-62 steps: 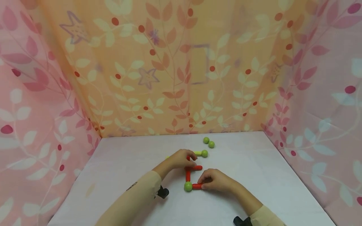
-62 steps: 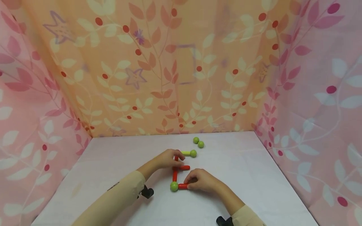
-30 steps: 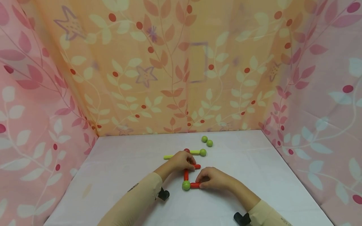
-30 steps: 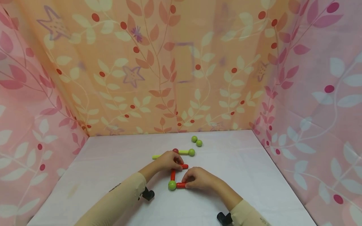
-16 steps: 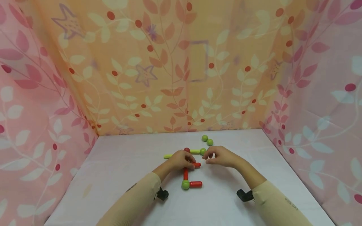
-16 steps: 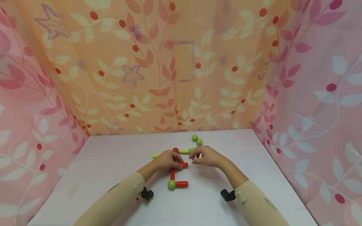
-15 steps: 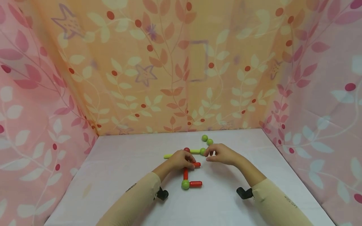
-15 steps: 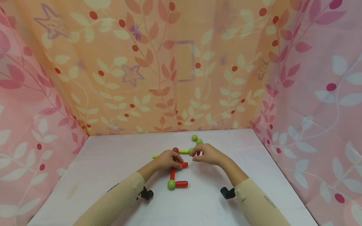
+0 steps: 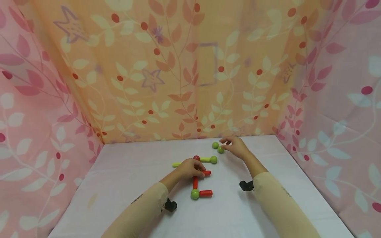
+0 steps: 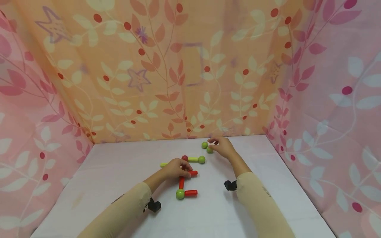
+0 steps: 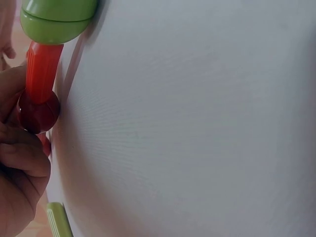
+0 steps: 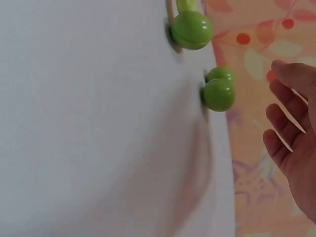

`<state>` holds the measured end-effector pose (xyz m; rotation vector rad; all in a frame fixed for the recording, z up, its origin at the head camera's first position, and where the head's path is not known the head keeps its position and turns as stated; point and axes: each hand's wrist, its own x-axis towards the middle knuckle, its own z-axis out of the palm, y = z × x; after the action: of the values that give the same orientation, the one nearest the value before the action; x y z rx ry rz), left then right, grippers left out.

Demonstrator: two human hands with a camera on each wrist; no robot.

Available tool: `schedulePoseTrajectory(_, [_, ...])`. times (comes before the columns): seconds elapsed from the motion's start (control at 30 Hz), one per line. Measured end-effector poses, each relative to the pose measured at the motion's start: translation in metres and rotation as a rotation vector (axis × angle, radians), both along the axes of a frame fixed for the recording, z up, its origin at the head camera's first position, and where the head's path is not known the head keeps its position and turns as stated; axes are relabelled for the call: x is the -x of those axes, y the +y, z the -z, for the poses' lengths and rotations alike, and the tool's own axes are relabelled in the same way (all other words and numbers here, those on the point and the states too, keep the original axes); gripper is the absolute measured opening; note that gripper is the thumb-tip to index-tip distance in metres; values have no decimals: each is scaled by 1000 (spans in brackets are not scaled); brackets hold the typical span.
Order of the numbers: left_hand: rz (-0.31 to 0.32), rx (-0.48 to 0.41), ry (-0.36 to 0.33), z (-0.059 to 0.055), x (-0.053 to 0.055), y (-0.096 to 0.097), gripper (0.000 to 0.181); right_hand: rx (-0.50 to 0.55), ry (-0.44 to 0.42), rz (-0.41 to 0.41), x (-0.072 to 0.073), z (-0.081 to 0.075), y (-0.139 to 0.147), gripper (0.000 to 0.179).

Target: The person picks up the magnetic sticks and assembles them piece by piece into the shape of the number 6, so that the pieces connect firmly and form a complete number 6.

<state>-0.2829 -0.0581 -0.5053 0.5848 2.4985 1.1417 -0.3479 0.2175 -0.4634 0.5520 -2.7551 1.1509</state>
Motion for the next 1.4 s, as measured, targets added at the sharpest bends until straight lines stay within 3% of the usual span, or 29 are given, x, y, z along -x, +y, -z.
schedulePoseTrajectory(0.23, [-4, -15, 8, 0, -3, -2, 17, -9, -140, 143, 16, 33, 1, 38])
schedulePoseTrajectory(0.57, [-11, -14, 23, 2, -2, -3, 17, 108, -215, 165, 12, 51, -1, 47])
schedulePoseTrajectory(1.4, [-25, -19, -11, 2, -1, -2, 17, 97, -224, 206, 14, 53, -6, 40])
